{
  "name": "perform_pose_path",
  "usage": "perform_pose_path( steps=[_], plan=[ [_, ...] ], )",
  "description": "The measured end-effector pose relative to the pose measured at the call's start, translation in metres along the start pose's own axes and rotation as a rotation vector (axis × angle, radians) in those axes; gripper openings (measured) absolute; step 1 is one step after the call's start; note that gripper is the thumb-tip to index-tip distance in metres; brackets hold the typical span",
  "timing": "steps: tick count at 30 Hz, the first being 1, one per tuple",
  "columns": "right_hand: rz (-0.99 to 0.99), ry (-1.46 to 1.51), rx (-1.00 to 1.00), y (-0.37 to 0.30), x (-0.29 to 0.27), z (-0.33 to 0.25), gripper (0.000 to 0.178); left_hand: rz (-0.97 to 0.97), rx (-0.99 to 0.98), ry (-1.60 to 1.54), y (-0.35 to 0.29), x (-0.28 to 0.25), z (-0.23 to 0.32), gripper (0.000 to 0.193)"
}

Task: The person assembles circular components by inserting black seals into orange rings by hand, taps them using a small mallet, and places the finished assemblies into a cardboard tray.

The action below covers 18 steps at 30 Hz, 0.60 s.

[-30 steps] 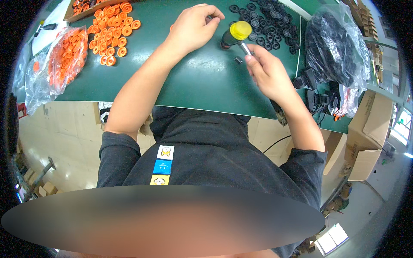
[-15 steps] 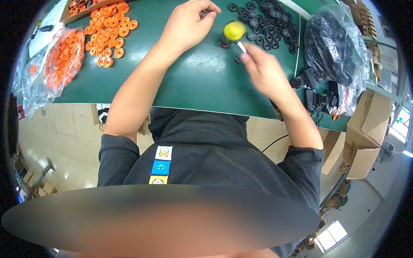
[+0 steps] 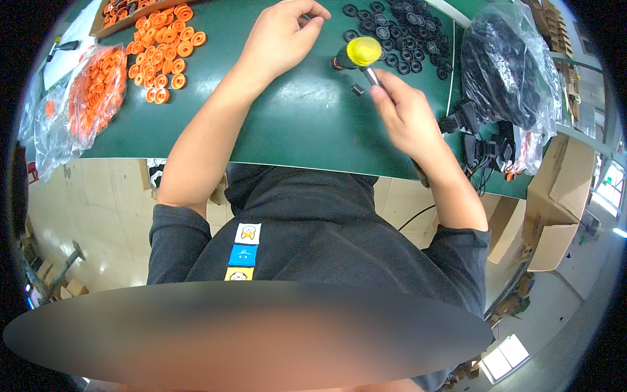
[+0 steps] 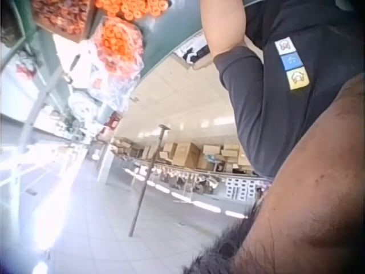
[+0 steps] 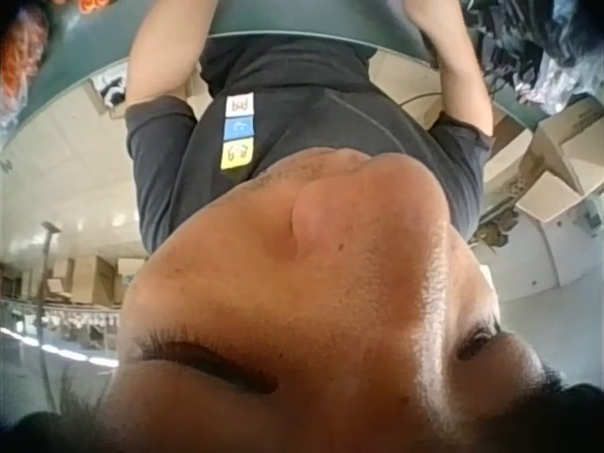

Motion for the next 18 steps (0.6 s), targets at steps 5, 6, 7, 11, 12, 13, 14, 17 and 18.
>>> perform_pose_path(
  steps=[5, 6, 7, 11, 12, 13, 14, 17, 18],
  plan=[
    [-0.081, -0.041, 0.013, 0.001, 0.0, 0.012, 0.029, -0.052, -0.07, 0.026, -0.001, -0.005, 0.014, 0.012],
    [-0.058, 0.03, 0.069, 0.0, -0.002, 0.008, 0.029, -0.051, -0.071, 0.027, -0.001, -0.005, 0.013, 0.012],
    [-0.034, 0.101, 0.125, 0.001, -0.004, 0.004, 0.03, -0.021, -0.031, 0.019, -0.002, -0.004, 0.011, 0.012],
    [0.044, 0.014, -0.058, 0.006, -0.003, 0.012, 0.03, 0.03, 0.072, 0.068, -0.002, 0.0, 0.005, 0.013],
    [-0.047, -0.03, -0.027, 0.009, -0.001, 0.015, 0.029, 0.02, 0.08, 0.066, 0.0, 0.005, 0.0, 0.013],
    [-0.095, -0.032, 0.04, 0.013, 0.0, 0.021, 0.028, -0.004, 0.111, 0.161, 0.0, 0.01, -0.008, 0.017],
    [-0.075, 0.029, 0.074, 0.012, -0.002, 0.019, 0.029, -0.028, 0.144, 0.256, -0.001, 0.014, -0.015, 0.022],
    [-0.011, 0.17, 0.1, 0.001, -0.01, 0.013, 0.028, -0.244, 0.228, 0.323, -0.006, 0.019, -0.021, 0.03],
    [0.041, 0.249, 0.097, -0.005, -0.014, 0.014, 0.028, -0.248, 0.255, 0.37, -0.009, 0.021, -0.02, 0.031]
  ],
)
Point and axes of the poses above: each hand's wrist, its own y-axis towards the middle knuckle, its own x-axis out of the palm, z = x × y, the point moved 1 cm from there along y, towards the middle knuckle, and after that the axes turned 14 degrees about -x, right-handed, at the moved point
